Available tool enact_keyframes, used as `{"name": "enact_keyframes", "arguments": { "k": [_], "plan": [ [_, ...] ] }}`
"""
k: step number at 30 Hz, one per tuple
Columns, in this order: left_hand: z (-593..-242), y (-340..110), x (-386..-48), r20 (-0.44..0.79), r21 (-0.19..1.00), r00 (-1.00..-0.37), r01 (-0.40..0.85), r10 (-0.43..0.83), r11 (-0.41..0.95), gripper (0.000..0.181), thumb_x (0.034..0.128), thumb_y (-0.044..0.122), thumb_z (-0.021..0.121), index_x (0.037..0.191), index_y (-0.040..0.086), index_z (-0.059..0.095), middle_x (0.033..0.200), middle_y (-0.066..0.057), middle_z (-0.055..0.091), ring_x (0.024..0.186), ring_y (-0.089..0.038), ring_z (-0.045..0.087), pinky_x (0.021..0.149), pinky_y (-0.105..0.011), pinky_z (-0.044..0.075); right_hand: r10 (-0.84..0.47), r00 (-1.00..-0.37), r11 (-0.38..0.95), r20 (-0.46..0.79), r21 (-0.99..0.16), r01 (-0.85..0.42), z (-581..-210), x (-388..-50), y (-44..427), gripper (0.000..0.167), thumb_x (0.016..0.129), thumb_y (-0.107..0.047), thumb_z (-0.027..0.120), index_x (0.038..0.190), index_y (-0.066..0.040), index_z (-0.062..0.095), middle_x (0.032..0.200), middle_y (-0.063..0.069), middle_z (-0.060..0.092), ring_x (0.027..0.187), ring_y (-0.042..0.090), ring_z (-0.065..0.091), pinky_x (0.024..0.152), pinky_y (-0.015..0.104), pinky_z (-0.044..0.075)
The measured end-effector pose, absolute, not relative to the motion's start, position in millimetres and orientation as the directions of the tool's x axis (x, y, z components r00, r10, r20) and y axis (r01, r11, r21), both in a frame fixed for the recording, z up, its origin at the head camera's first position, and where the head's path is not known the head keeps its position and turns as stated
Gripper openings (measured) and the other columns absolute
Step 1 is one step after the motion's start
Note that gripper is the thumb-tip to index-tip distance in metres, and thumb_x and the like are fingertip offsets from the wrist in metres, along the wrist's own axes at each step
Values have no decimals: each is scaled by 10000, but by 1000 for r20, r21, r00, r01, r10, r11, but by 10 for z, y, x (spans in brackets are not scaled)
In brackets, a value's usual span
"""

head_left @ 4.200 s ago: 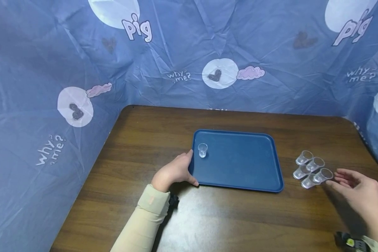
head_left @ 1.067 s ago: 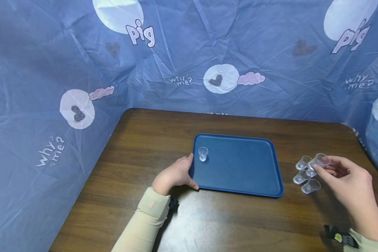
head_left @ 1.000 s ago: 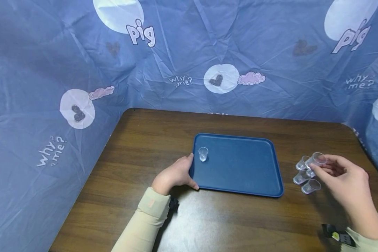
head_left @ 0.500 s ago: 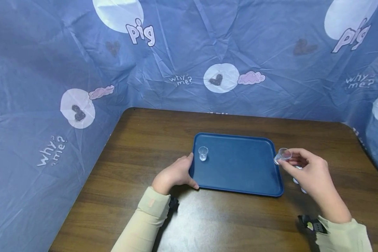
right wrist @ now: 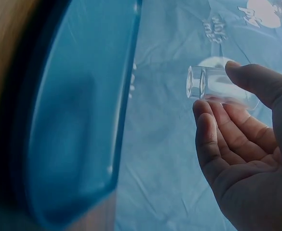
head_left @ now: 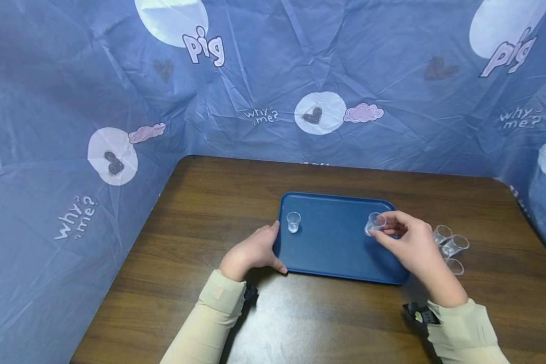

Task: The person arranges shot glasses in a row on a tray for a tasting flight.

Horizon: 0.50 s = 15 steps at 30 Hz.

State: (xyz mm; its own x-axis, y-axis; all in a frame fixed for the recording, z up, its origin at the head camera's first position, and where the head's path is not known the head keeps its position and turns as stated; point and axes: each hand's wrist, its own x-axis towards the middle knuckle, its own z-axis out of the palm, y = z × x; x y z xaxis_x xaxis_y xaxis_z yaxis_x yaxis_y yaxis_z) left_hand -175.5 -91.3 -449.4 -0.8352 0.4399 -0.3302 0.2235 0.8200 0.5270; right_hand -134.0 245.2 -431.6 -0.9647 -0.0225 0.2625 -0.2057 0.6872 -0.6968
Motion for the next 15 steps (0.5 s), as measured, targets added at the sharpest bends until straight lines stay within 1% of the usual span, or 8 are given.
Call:
{"name": "enact_keyframes", "arguments": {
  "k": [4, 8, 11, 15],
  "plan": [
    [-4498, -913, -1755, -327, 529, -836, 225, 441, 819, 1249, 677, 302, 983, 1565, -108, 206, 1528, -312, 366, 1413, -388, 360, 1149, -437, 304, -41, -974, 681, 221, -708, -189, -4381, -1407, 2342, 279, 882, -153, 825, 1109, -32, 717, 967, 77, 727, 834, 190, 688, 699, 159, 528],
    [-4510, -918, -1758, -315, 532, -836, 236, 449, 813, 1251, 667, 299, 988, 1556, -122, 215, 1513, -316, 385, 1399, -391, 378, 1144, -437, 312, -75, -977, 683, 197, -704, -195, -4442, -1474, 2231, 286, 879, -152, 827, 1116, -35, 718, 972, 73, 730, 843, 184, 698, 722, 283, 573],
    [-4516, -918, -1760, -309, 536, -837, 239, 452, 810, 1251, 663, 293, 990, 1551, -131, 218, 1509, -319, 389, 1395, -389, 385, 1142, -435, 317, -105, -976, 679, 189, -704, -209, -4475, -1522, 2138, 294, 875, -144, 828, 1121, -26, 719, 973, 80, 732, 844, 190, 700, 740, 373, 584],
    [-4512, -913, -1769, -310, 537, -838, 236, 450, 810, 1255, 663, 289, 991, 1552, -131, 210, 1513, -318, 384, 1397, -383, 382, 1144, -428, 314, -129, -978, 662, 165, -720, -209, -4497, -1591, 2004, 292, 871, -143, 830, 1117, -32, 719, 970, 75, 733, 846, 187, 699, 749, 404, 585]
  ]
}}
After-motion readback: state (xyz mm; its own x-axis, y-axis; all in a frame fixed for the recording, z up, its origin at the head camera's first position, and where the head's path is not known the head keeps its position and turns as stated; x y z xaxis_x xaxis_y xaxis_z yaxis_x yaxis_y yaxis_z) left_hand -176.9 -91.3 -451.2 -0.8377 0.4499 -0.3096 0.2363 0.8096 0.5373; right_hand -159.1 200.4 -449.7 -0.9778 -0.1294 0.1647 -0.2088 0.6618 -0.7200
